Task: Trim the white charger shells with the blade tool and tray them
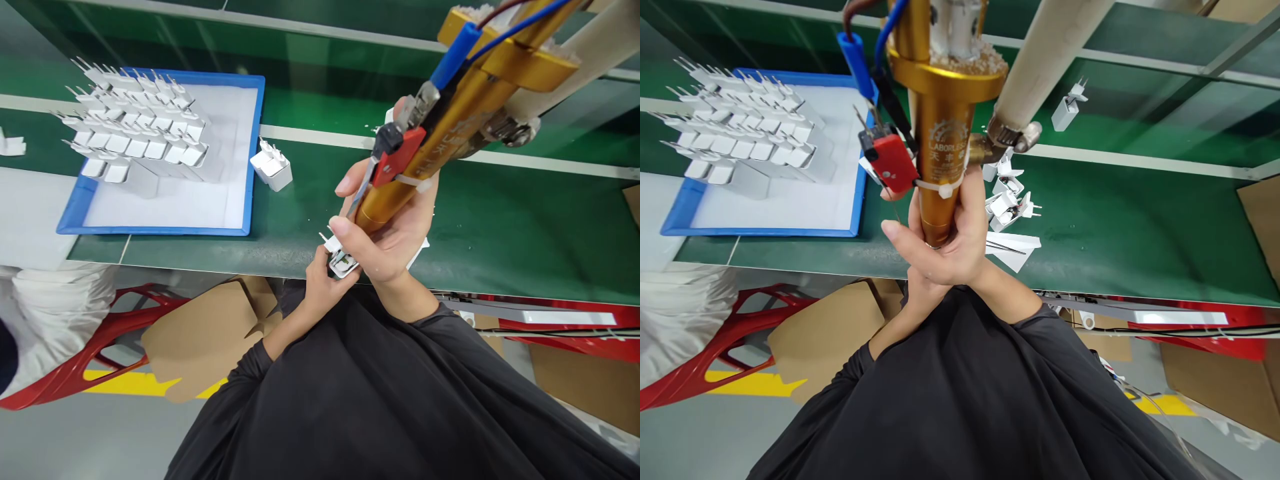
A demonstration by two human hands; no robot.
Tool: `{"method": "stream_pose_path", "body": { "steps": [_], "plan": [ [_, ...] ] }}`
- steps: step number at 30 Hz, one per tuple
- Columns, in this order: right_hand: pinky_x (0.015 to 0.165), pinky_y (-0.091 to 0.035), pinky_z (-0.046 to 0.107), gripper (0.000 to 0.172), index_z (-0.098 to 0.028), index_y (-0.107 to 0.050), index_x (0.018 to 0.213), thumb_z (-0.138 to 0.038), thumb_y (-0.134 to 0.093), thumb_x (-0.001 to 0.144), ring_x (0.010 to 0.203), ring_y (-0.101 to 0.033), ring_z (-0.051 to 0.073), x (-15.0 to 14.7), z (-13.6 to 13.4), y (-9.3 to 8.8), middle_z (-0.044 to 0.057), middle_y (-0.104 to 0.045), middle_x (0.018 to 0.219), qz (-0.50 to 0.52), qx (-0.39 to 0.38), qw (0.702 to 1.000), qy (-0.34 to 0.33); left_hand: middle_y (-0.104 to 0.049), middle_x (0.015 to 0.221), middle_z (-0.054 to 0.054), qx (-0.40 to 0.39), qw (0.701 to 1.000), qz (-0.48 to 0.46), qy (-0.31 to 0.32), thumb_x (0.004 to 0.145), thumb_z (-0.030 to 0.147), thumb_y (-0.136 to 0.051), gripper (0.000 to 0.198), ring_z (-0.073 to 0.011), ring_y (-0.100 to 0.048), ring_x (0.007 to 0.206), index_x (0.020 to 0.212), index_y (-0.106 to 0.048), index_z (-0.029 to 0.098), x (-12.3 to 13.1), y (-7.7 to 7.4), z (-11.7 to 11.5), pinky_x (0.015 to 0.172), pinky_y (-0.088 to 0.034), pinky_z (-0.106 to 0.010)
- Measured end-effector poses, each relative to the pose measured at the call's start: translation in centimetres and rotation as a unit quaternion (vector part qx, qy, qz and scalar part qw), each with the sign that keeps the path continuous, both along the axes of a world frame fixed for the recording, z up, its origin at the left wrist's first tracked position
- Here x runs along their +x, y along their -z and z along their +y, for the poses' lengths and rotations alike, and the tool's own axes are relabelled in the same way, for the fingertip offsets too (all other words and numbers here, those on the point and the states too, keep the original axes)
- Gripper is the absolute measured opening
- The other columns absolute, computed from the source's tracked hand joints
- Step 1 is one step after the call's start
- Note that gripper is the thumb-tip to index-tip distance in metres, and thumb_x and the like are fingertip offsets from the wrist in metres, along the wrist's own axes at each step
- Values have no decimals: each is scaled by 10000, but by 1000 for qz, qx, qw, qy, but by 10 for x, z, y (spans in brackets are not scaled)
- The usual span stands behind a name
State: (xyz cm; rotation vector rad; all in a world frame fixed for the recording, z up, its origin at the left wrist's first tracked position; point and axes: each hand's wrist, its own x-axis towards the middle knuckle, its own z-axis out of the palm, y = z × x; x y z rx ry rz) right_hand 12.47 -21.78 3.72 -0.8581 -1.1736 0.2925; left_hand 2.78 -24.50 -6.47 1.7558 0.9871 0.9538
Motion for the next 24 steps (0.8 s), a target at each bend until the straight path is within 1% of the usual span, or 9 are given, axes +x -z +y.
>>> {"method": "stream_pose_path", "body": {
  "steps": [3, 5, 8, 11, 14, 16, 19, 21, 24],
  "plan": [
    [591, -611, 278, 465, -289, -350, 1053, -540, -652, 804, 552, -552, 72, 5, 0, 3, -40, -562, 907, 2, -3, 1000, -26, -685, 859, -26, 6, 999, 40, 2, 756, 391, -688, 359, -161, -654, 732, 1025, -571, 183, -5, -1, 7, 683, -507, -256],
    [516, -577, 240, 405, -292, -373, 1059, -513, -620, 827, 473, -481, 38, 9, -1, 4, -39, -571, 942, 11, 16, 998, -61, -682, 856, -9, 13, 997, 80, -8, 764, 384, -690, 357, -151, -638, 715, 1046, -578, 196, -13, -1, 14, 675, -487, -251],
    [584, -597, 257, 289, -296, -428, 1059, -354, -621, 852, 497, -503, 44, 16, -4, 7, -45, -583, 914, 48, 37, 994, -90, -659, 851, -4, 22, 989, 142, -30, 759, 411, -708, 346, -159, -617, 749, 1011, -600, 201, -30, -2, 27, 700, -464, -258],
    [551, -568, 241, 381, -319, -459, 1124, -276, -683, 818, 527, -522, 60, 23, -6, 12, -46, -588, 866, 72, 33, 995, -59, -620, 875, -8, 14, 984, 172, -34, 749, 424, -721, 330, -167, -598, 811, 976, -614, 209, -48, -3, 36, 756, -461, -268],
    [469, -519, 227, 516, -341, -444, 1167, -395, -759, 762, 464, -461, 45, 32, -5, 18, -46, -584, 863, 73, 18, 997, -7, -573, 844, -4, -8, 978, 206, -20, 737, 388, -725, 289, -177, -580, 838, 934, -606, 214, -60, -4, 39, 772, -465, -274],
    [427, -486, 214, 520, -340, -448, 1146, -421, -770, 745, 438, -441, 37, 38, -4, 21, -47, -585, 863, 69, 25, 997, 4, -577, 855, -11, -26, 975, 222, -6, 732, 355, -720, 279, -194, -583, 879, 941, -599, 215, -65, -4, 41, 792, -472, -290],
    [336, -374, 185, 412, -322, -469, 1090, -378, -731, 777, 411, -427, 31, 45, -7, 22, -36, -606, 893, 67, 27, 997, -20, -632, 1012, -50, -69, 974, 214, 33, 735, 384, -725, 430, -226, -605, 981, 1111, -596, 221, -68, -5, 47, 870, -483, -344],
    [322, -342, 184, 350, -319, -478, 1070, -343, -703, 802, 409, -423, 32, 47, -11, 21, -30, -613, 900, 74, 2, 997, -25, -647, 1141, -82, -106, 975, 185, 61, 750, 433, -717, 556, -239, -616, 1047, 1242, -558, 230, -66, -6, 51, 925, -480, -373],
    [350, -376, 198, 362, -342, -482, 1085, -349, -711, 804, 426, -426, 41, 46, -13, 20, -33, -600, 888, 74, -31, 997, 18, -675, 1194, -81, -145, 981, 109, 63, 820, 437, -644, 524, -208, -647, 1041, 1291, -519, 245, -58, -6, 55, 931, -492, -355]
  ]
}}
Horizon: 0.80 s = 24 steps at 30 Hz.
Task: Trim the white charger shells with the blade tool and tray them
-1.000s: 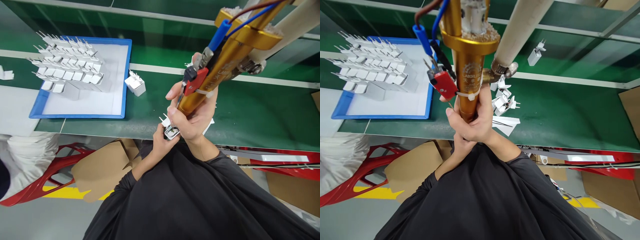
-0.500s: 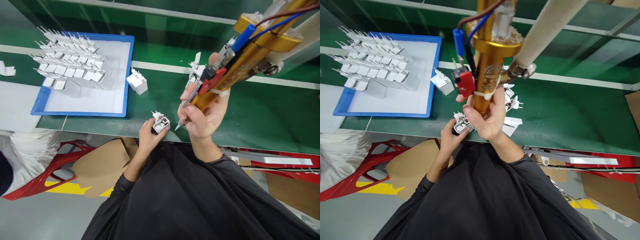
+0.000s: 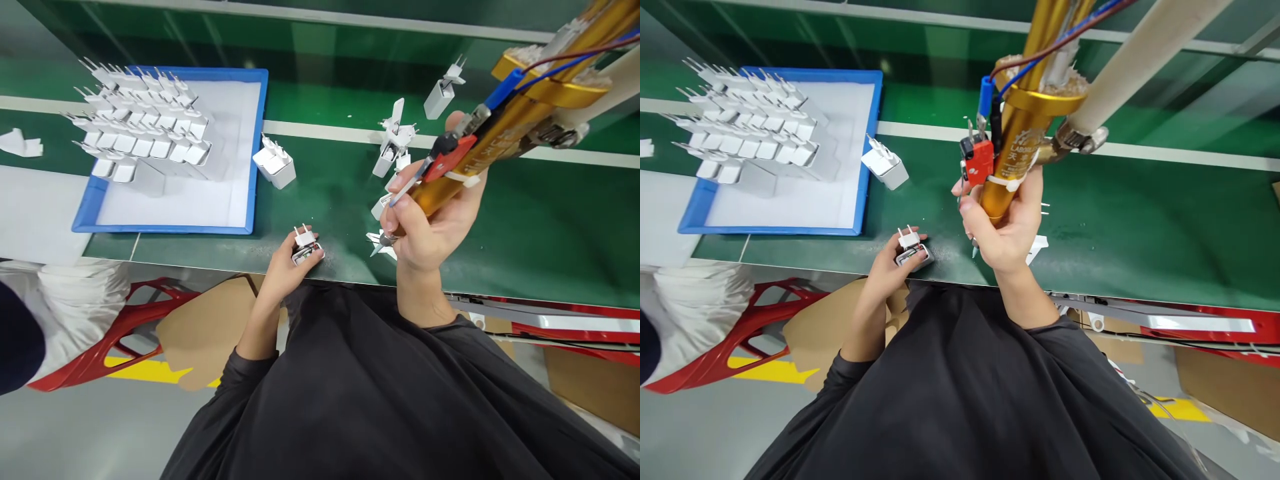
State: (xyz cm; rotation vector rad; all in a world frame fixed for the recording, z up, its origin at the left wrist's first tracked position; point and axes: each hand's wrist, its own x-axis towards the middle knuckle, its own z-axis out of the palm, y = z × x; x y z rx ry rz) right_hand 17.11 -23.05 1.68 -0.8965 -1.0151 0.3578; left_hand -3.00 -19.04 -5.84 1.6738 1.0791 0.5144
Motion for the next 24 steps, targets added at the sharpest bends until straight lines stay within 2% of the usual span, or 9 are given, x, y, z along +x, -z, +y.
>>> {"method": "stream_pose_path", "body": {
  "steps": [3, 5, 7, 10, 13, 16, 18, 21, 24],
  "plan": [
    [429, -484, 247, 464, -359, -472, 1122, -470, -743, 762, 493, -514, 85, -1, 2, -1, -26, -588, 858, -27, -8, 999, 47, -728, 1073, -52, 17, 999, -38, -28, 865, 359, -576, 395, -166, -672, 932, 1234, -515, 232, 10, 2, -1, 853, -517, -309],
    [462, -515, 260, 466, -351, -483, 1107, -505, -743, 753, 515, -544, 98, 0, 3, -3, -23, -586, 831, -39, -6, 998, 52, -742, 993, -31, 65, 997, -22, -47, 858, 263, -552, 342, -146, -669, 850, 1196, -513, 222, 13, 3, -3, 809, -516, -286],
    [465, -518, 247, 425, -350, -503, 1091, -459, -750, 762, 506, -542, 86, 1, 4, -3, -28, -591, 832, -35, 10, 998, 42, -740, 964, -20, 132, 990, 12, -48, 834, 173, -531, 351, -140, -657, 822, 1182, -515, 216, 13, 1, -4, 805, -507, -281],
    [503, -546, 253, 423, -368, -520, 1118, -345, -758, 769, 534, -567, 83, 3, 4, -2, -32, -614, 885, -20, 34, 999, 15, -718, 1057, -48, 237, 969, 66, 21, 845, 149, -520, 395, -178, -619, 955, 1237, -516, 198, 7, -6, -4, 878, -485, -313],
    [501, -549, 252, 419, -356, -520, 1103, -332, -765, 763, 575, -611, 108, 5, 5, -1, -31, -617, 846, -9, 38, 999, 2, -670, 1192, -80, 299, 942, 109, 110, 913, 238, -506, 533, -222, -540, 1085, 1427, -385, 172, -3, -14, -3, 988, -432, -384],
    [502, -554, 251, 419, -339, -510, 1066, -370, -778, 746, 621, -652, 136, 5, 6, -1, -34, -612, 811, 7, 34, 999, 5, -664, 1212, -83, 341, 923, 121, 133, 967, 248, -426, 578, -224, -529, 1061, 1514, -261, 158, -8, -16, -4, 992, -419, -396],
    [499, -552, 250, 429, -336, -499, 1059, -392, -781, 740, 599, -645, 128, 5, 6, -1, -40, -615, 806, 11, 26, 1000, 11, -693, 1144, -79, 375, 912, 118, 114, 974, 241, -423, 520, -216, -546, 997, 1481, -342, 157, -8, -13, -6, 940, -445, -364],
    [472, -535, 246, 439, -332, -488, 1044, -427, -783, 733, 519, -597, 99, 6, 6, -1, -53, -615, 791, 12, 12, 1000, 19, -721, 1036, -67, 399, 907, 116, 75, 938, 286, -536, 393, -206, -574, 902, 1316, -535, 178, -5, -7, -9, 855, -479, -321],
    [460, -525, 242, 430, -331, -481, 1042, -423, -776, 743, 479, -561, 77, 9, 4, 0, -55, -617, 804, 9, 5, 1000, 14, -725, 1005, -59, 395, 910, 119, 47, 904, 355, -604, 291, -193, -616, 843, 1153, -607, 205, -2, -1, -11, 810, -497, -306]
  ]
}}
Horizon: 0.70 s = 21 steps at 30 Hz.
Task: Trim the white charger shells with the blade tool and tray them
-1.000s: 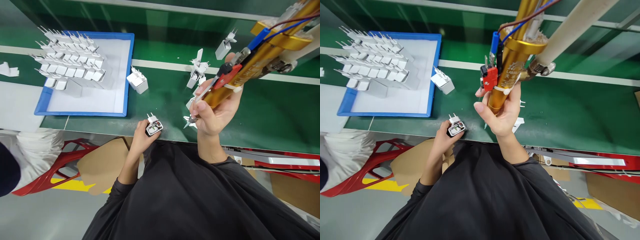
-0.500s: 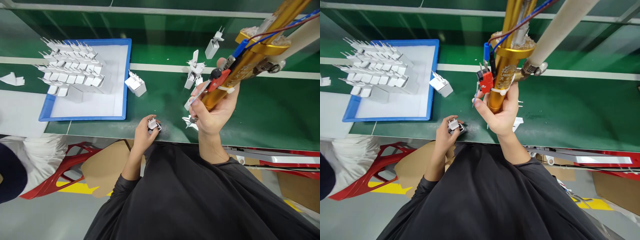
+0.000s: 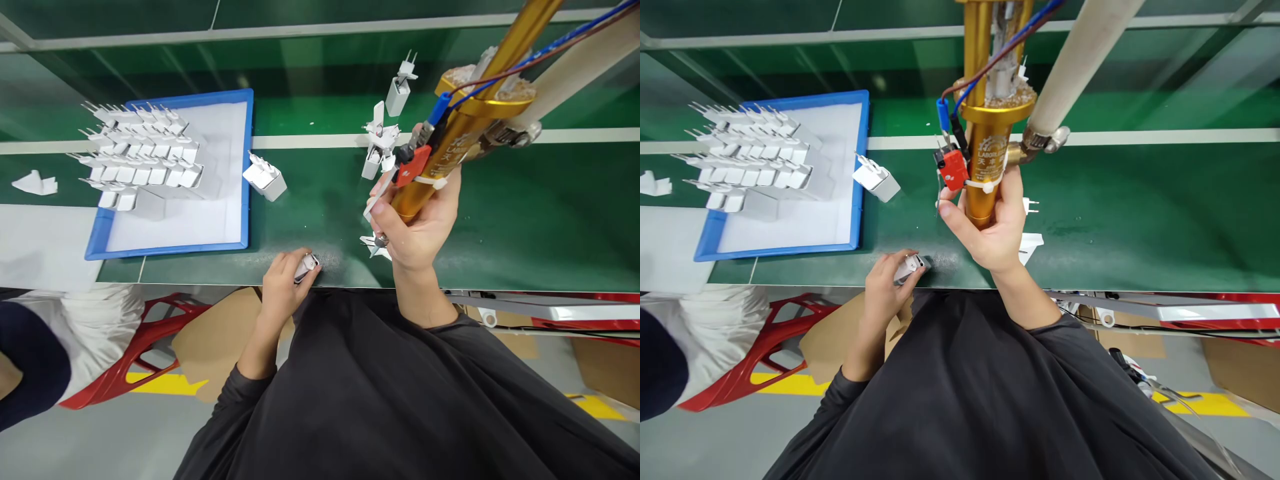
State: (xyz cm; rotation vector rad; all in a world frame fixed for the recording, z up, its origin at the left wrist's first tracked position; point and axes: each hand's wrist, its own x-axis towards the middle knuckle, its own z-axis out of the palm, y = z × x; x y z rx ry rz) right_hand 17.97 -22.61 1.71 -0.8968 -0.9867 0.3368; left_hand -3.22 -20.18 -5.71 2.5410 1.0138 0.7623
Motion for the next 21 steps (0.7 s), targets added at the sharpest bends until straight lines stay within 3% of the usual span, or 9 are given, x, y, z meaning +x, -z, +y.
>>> {"method": "stream_pose_path", "body": {
  "steps": [3, 8, 12, 17, 21],
  "plan": [
    [445, -511, 240, 445, -327, -476, 1043, -454, -774, 738, 462, -534, 66, 1, -1, 1, -53, -613, 811, 2, -17, 1000, 10, -719, 988, -67, 1, 999, 28, -20, 910, 424, -585, 297, -195, -648, 848, 1113, -603, 209, 1, 4, -2, 791, -500, -297],
    [439, -491, 234, 499, -327, -456, 1076, -522, -762, 732, 461, -519, 65, 2, -2, 4, -54, -610, 795, -1, -34, 999, 22, -692, 970, -98, 4, 987, 158, -36, 918, 511, -529, 440, -233, -658, 856, 1203, -540, 176, -1, 5, -5, 607, -447, -281],
    [476, -501, 236, 427, -341, -474, 1102, -394, -749, 779, 475, -530, 62, 3, -3, 6, -56, -620, 830, -6, -3, 1000, -1, -666, 1124, -126, 3, 991, 137, 6, 937, 462, -515, 418, -230, -655, 896, 1228, -496, 162, -2, 4, 6, 700, -459, -302],
    [558, -556, 287, 423, -348, -524, 1130, -264, -745, 779, 530, -574, 90, 6, -4, 12, -52, -625, 825, 0, 30, 1000, -8, -656, 1043, -165, 73, 986, 134, -72, 923, 521, -491, 497, -295, -597, 925, 1216, -529, 122, 10, -4, 66, 798, -431, -383],
    [504, -512, 257, 435, -346, -530, 1135, -248, -751, 774, 506, -543, 81, 9, -6, 16, -46, -616, 818, 11, 22, 1000, -9, -636, 1082, -188, 86, 982, 153, -77, 919, 515, -481, 516, -350, -543, 1062, 1235, -541, 112, 33, -9, 117, 906, -388, -444]
  ]
}}
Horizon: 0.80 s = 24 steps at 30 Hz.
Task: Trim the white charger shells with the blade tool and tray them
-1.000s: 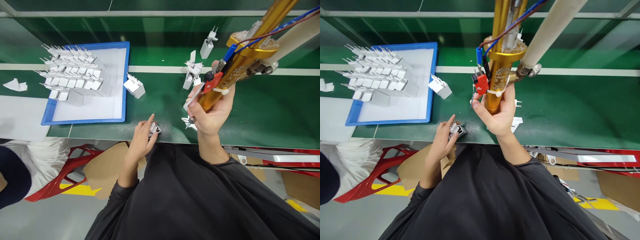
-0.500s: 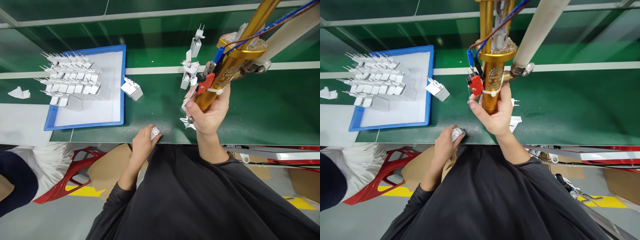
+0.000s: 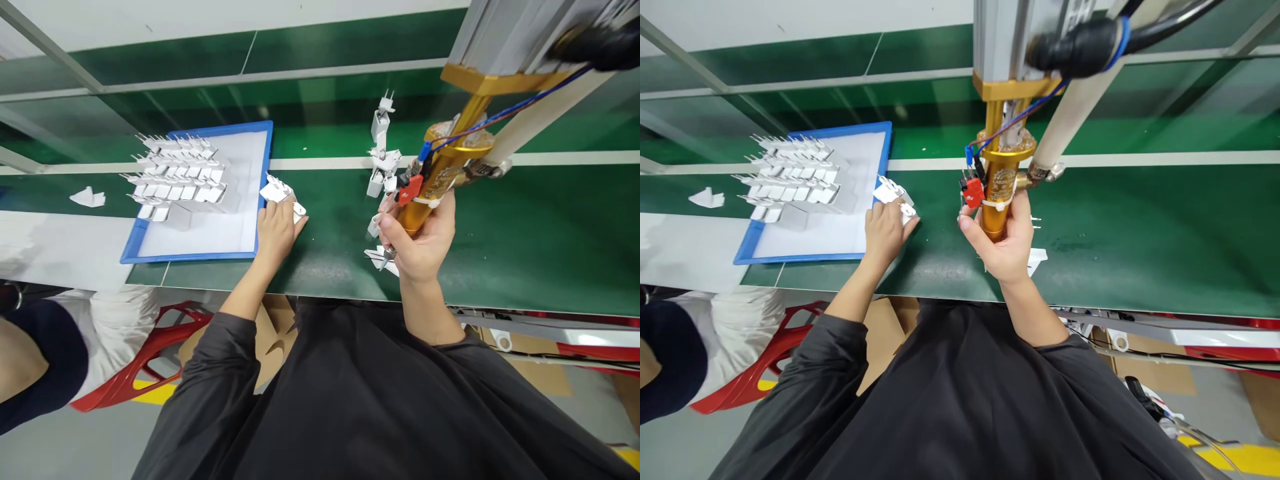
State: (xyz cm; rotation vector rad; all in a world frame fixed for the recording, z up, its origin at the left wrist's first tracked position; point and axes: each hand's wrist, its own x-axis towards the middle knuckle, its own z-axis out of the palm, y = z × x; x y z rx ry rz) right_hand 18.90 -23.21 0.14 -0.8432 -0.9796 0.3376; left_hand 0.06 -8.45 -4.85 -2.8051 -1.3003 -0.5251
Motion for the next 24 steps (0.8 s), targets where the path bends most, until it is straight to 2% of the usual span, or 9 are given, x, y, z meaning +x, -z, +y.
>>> {"method": "stream_pose_path", "body": {
  "steps": [3, 6, 9, 11, 14, 16, 20, 22, 24],
  "plan": [
    [460, -483, 240, 431, -338, -535, 1139, -236, -742, 775, 481, -508, 74, 4, -4, 3, -41, -624, 823, 1, -16, 1000, -2, -597, 1173, -219, 7, 1000, 16, -12, 908, 453, -514, 500, -384, -513, 1131, 1266, -542, 105, 13, 1, 18, 947, -363, -488],
    [500, -532, 263, 407, -324, -544, 1127, -234, -733, 778, 514, -552, 98, 10, -9, 6, -34, -646, 818, -2, -37, 999, 9, -469, 1383, -250, 38, 998, 2, -52, 882, 404, -558, 592, -423, -452, 1227, 1390, -454, 118, 16, 0, 21, 985, -341, -530],
    [576, -585, 293, 367, -310, -558, 1082, -240, -738, 769, 590, -626, 131, 17, -15, 9, -23, -661, 834, 10, -61, 998, 19, -366, 1479, -251, 54, 997, -19, -56, 853, 361, -606, 730, -447, -386, 1306, 1489, -320, 141, 21, -11, 14, 1027, -313, -563],
    [571, -588, 287, 345, -300, -564, 1058, -230, -735, 766, 599, -640, 138, 22, -20, 10, -18, -666, 834, 14, -71, 997, 18, -349, 1491, -239, 54, 997, -44, -22, 838, 354, -634, 755, -445, -354, 1341, 1493, -314, 159, 37, -26, 10, 1055, -299, -572],
    [506, -558, 257, 354, -282, -563, 1088, -220, -720, 777, 561, -620, 128, 29, -27, 11, -4, -668, 847, 17, -87, 996, 14, -357, 1486, -218, 36, 993, -95, 53, 828, 348, -655, 760, -410, -339, 1367, 1485, -322, 160, 85, -48, 22, 1085, -313, -542],
    [457, -514, 225, 341, -271, -564, 1102, -214, -700, 794, 534, -593, 109, 33, -30, 12, 4, -666, 863, 19, -98, 995, 9, -379, 1474, -217, -1, 991, -111, 76, 810, 306, -680, 801, -393, -360, 1360, 1493, -297, 138, 130, -55, 45, 1073, -351, -507],
    [414, -441, 185, 316, -259, -573, 1103, -193, -679, 814, 508, -550, 83, 36, -33, 16, 13, -671, 885, 11, -111, 994, -4, -379, 1477, -269, -148, 984, -91, 26, 746, 232, -749, 935, -381, -443, 1312, 1504, -224, 76, 210, -48, 110, 1028, -402, -473],
    [434, -452, 186, 293, -249, -573, 1090, -190, -674, 821, 518, -554, 86, 37, -35, 18, 13, -676, 879, 3, -118, 993, -6, -437, 1431, -284, -178, 981, -84, 7, 731, 228, -765, 930, -354, -519, 1242, 1482, -243, 57, 234, -40, 136, 976, -437, -451],
    [460, -467, 188, 252, -238, -570, 1072, -196, -657, 839, 527, -555, 86, 38, -36, 21, 8, -675, 853, -2, -128, 992, -8, -534, 1345, -254, -175, 981, -82, -1, 723, 228, -774, 878, -315, -583, 1152, 1442, -297, 68, 247, -35, 151, 903, -470, -412]
  ]
}}
